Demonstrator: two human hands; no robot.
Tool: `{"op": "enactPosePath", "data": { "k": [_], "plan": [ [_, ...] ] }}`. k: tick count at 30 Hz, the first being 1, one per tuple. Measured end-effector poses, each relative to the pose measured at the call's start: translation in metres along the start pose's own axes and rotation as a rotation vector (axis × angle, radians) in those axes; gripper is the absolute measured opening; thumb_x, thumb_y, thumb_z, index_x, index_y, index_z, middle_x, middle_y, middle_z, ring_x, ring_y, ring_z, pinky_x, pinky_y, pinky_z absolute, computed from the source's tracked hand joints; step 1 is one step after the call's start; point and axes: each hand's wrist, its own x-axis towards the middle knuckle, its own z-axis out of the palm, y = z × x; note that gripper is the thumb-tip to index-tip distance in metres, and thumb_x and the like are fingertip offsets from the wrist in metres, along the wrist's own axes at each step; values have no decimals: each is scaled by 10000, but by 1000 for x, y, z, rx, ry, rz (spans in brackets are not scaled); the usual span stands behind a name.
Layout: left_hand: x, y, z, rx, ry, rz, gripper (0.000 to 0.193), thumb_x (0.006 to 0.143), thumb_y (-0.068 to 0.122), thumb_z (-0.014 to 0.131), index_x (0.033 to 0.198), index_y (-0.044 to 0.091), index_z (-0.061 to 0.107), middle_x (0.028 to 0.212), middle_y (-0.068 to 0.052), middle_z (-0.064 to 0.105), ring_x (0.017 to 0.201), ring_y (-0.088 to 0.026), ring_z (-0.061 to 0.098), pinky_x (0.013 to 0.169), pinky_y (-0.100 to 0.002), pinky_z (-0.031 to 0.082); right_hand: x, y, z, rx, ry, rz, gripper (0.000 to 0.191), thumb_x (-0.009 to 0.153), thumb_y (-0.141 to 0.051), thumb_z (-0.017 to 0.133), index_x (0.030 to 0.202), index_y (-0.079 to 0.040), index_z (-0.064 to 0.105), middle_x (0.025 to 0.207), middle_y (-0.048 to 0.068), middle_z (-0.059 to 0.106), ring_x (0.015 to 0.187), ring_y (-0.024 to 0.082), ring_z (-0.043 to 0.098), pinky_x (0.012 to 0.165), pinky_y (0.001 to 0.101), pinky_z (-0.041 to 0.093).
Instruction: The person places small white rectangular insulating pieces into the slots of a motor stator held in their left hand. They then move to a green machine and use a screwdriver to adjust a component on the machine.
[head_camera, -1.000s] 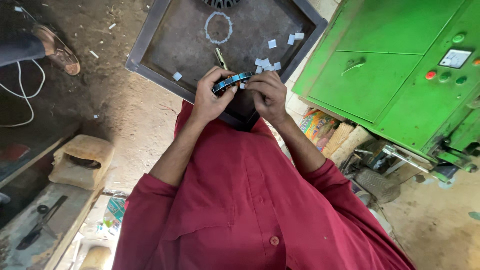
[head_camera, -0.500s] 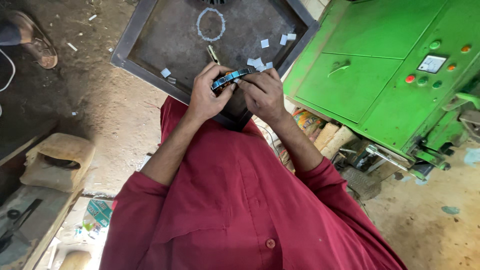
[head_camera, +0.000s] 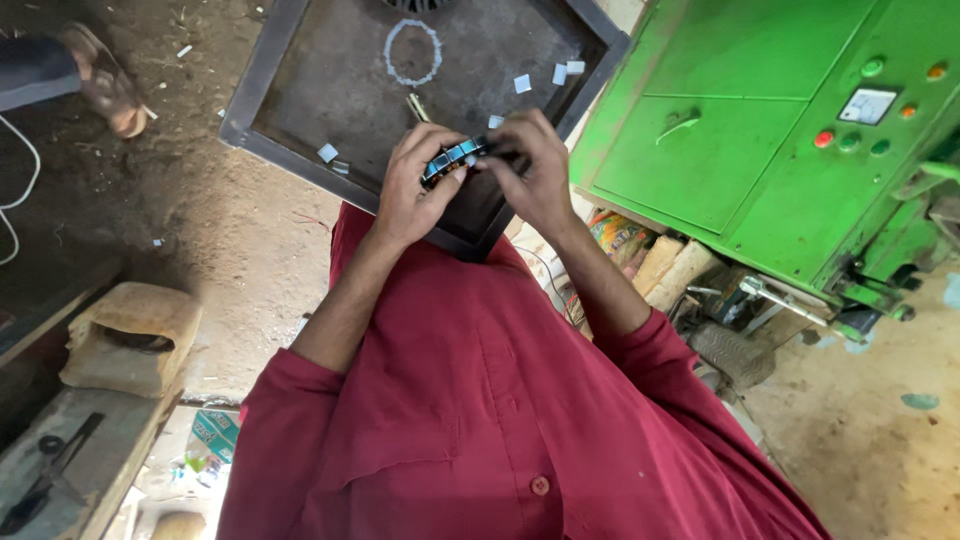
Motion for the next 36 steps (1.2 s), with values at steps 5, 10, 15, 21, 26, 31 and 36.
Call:
{"op": "enactPosePath", "data": {
  "k": [5,10,15,21,26,31,36],
  "plan": [
    [2,0,2,-12,-29,-36,304,883,69,678,1177,-1,647,1165,-145,631,1122,-311,635,1018,-399,469,2,1,5,-101,-41,32,494,864,-37,871,1238,-55,549,1074,90,723,907,215,739,745,310,594],
    [2,2,7,-33,-33,-66,301,915,68,669,1206,-8,653,1185,-154,641,1114,-299,662,995,-381,511,9,22,-7,-15,-116,-32,503,811,-52,875,1192,-23,548,1003,130,700,791,265,707,681,351,561],
    [-10,7,22,137,126,-41,418,899,118,832,1225,-47,630,1129,-156,665,1032,-283,669,900,-374,515,39,74,-46,158,-124,159,226,926,-48,774,1138,-34,698,1028,104,723,823,246,730,724,356,612],
    [-7,8,15,71,63,-111,309,887,35,833,1149,-26,681,1018,-115,691,921,-202,703,806,-319,553,25,74,-31,-506,-111,-38,208,811,-129,847,971,-41,748,953,116,668,931,322,653,825,457,501],
    [2,8,11,99,16,-122,308,848,38,855,1104,-27,696,992,-108,689,883,-180,680,789,-308,534,25,66,-17,-542,-133,-27,223,738,-61,798,957,-58,756,1013,130,623,995,335,591,859,444,458],
    [0,5,23,-12,55,-170,295,880,47,845,1123,-20,693,1024,-77,664,935,-155,660,820,-297,529,17,77,-28,-137,-2,17,152,858,-12,763,1007,-10,732,981,130,688,912,274,672,776,379,513],
    [-7,0,26,-118,77,-187,267,890,67,751,1133,-25,687,1032,-57,637,926,-140,617,838,-285,496,-6,66,-29,44,137,-48,190,884,67,722,1062,10,758,1013,136,738,923,242,721,803,347,570]
  ]
}}
